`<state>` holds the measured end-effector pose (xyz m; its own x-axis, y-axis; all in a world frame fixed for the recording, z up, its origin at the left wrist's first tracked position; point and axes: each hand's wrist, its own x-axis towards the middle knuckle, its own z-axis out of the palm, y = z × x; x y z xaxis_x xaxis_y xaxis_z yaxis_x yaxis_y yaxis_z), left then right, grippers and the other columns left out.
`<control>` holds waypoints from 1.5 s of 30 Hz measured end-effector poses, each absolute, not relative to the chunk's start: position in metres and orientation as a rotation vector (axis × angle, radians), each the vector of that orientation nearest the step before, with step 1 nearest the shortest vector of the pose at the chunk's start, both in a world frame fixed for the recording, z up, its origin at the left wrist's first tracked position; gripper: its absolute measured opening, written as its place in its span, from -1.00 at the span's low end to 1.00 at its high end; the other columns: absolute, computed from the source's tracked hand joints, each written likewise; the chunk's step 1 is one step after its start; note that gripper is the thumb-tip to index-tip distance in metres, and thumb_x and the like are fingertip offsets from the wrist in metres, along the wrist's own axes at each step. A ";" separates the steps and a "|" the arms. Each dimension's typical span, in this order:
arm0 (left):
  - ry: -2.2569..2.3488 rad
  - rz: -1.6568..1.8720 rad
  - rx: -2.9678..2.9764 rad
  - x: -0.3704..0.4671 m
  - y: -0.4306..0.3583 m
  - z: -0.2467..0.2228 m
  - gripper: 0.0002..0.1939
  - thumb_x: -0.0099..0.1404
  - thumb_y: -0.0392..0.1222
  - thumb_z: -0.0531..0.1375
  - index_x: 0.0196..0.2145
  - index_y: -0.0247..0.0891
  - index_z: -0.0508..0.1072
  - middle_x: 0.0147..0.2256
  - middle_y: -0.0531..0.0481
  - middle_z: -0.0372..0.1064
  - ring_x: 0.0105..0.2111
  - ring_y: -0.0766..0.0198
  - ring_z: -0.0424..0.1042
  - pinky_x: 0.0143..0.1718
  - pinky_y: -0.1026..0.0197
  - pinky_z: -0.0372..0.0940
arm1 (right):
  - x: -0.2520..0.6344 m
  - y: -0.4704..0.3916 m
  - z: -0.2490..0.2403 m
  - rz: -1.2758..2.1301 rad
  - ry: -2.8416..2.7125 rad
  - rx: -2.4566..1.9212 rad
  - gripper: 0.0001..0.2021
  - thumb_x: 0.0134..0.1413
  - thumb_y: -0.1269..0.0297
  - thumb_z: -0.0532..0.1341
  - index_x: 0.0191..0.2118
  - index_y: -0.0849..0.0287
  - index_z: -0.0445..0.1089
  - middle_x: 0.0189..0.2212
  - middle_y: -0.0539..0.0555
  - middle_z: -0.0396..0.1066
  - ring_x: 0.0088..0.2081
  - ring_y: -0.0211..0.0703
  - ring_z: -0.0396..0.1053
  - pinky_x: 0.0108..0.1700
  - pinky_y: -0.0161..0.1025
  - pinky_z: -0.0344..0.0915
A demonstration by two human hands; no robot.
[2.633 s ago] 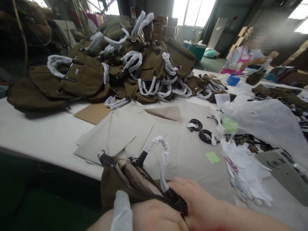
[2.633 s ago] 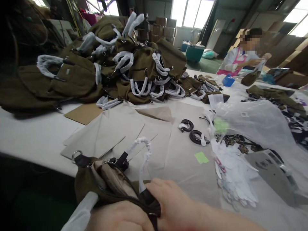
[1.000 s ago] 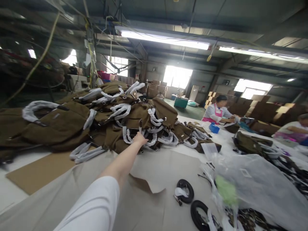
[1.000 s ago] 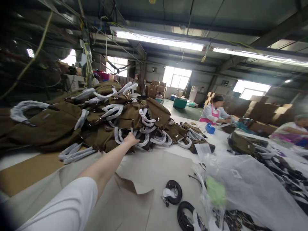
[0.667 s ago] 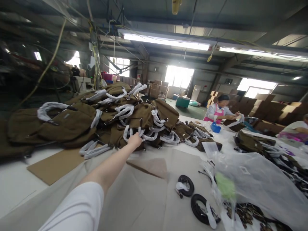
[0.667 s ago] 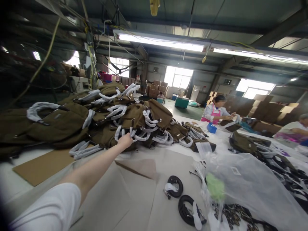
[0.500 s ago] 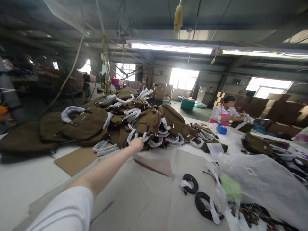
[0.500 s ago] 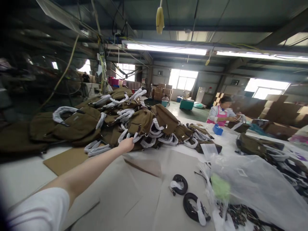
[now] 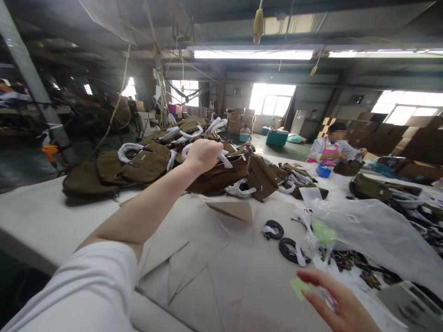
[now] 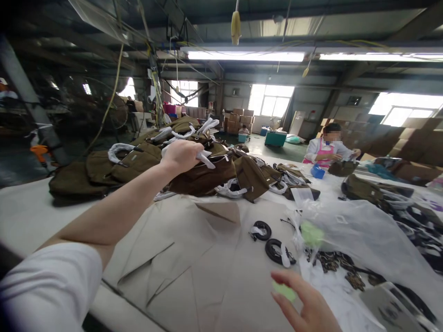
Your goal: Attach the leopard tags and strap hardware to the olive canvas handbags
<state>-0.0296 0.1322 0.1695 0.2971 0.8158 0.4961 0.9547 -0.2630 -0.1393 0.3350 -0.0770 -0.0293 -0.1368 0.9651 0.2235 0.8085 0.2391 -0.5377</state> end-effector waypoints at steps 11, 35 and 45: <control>-0.893 -0.581 -2.946 0.052 0.006 0.071 -0.59 0.14 -0.03 0.31 -0.09 -0.27 0.49 -0.13 -0.17 0.50 -0.11 0.07 0.48 -0.06 0.13 0.33 | 0.235 -0.030 -0.038 0.138 -1.985 -1.426 -0.75 0.21 0.26 0.07 -0.11 0.24 0.40 -0.25 0.23 0.49 -0.12 0.10 0.42 0.05 0.05 0.26; -1.670 -0.792 -3.526 0.023 -0.001 -0.017 -0.69 0.26 0.00 0.13 -0.22 -0.20 0.58 -0.26 0.01 0.58 -0.28 0.16 0.52 -0.22 0.23 0.36 | 0.299 -0.077 0.036 1.040 -1.978 -1.277 -0.22 0.14 -0.37 -0.22 -0.45 0.18 0.49 -0.40 0.18 0.51 -0.32 -0.08 0.47 -0.20 -0.21 0.35; -1.895 -1.137 -3.270 0.032 -0.015 -0.026 -0.71 0.31 -0.06 0.10 -0.19 -0.25 0.53 -0.23 0.00 0.57 -0.25 0.15 0.50 -0.21 0.22 0.33 | 0.233 -0.100 0.018 0.631 -2.401 -1.255 -0.74 0.29 0.32 -0.01 -0.20 0.18 0.43 -0.23 0.14 0.47 -0.16 -0.09 0.41 -0.02 -0.16 0.32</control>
<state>0.0315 -0.0148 -0.0258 0.4693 0.8811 0.0577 0.4656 -0.3025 0.8317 0.2327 -0.0999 0.0177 -0.5419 0.8338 0.1058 0.6738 0.5063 -0.5382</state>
